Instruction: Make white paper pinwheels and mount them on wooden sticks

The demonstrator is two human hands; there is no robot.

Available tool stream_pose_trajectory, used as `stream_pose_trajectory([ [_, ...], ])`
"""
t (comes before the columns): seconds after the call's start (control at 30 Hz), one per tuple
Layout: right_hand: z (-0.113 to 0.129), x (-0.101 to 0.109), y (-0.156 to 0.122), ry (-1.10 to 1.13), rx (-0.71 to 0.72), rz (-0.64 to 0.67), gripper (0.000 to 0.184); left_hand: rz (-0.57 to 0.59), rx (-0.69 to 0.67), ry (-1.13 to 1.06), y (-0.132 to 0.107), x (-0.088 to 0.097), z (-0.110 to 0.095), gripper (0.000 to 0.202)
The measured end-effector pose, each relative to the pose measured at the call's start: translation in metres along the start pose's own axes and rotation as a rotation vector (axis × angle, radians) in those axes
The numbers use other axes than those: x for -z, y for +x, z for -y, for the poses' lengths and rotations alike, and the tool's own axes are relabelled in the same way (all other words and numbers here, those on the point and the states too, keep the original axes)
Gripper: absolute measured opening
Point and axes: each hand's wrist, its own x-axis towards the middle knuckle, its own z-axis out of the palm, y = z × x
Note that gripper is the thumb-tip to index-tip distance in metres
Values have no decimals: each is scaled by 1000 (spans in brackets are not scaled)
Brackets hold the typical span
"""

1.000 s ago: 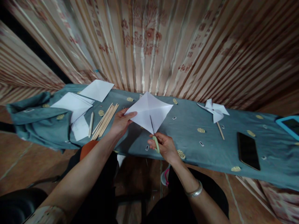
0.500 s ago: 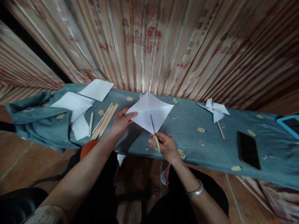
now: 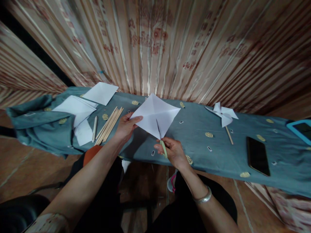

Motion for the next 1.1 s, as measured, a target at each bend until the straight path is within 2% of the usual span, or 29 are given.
stream_pose_trajectory([
  [0.13,-2,0,0,14,-24,14,48,-1,-10,0,0,0,0,27],
  [0.37,-1,9,-1,-103,-23,203,49,-36,-45,-17,4,4,-6,32],
  [0.53,14,33,-7,-194,-88,351,49,-60,-66,-34,8,9,-15,36],
  [0.7,17,62,-15,-183,-80,411,54,-73,-79,-46,8,11,-18,34],
  [0.77,17,71,-14,-139,20,297,54,-56,-75,-24,6,11,-17,33],
  [0.9,17,78,-4,-114,337,-274,46,18,-21,52,2,8,-12,31],
  [0.93,17,79,-2,-132,396,-378,45,30,-9,70,1,7,-10,30],
  [1.0,17,78,2,-185,473,-476,45,53,8,108,0,5,-6,29],
  [1.1,15,77,3,-281,507,-468,51,90,23,171,0,2,1,30],
])
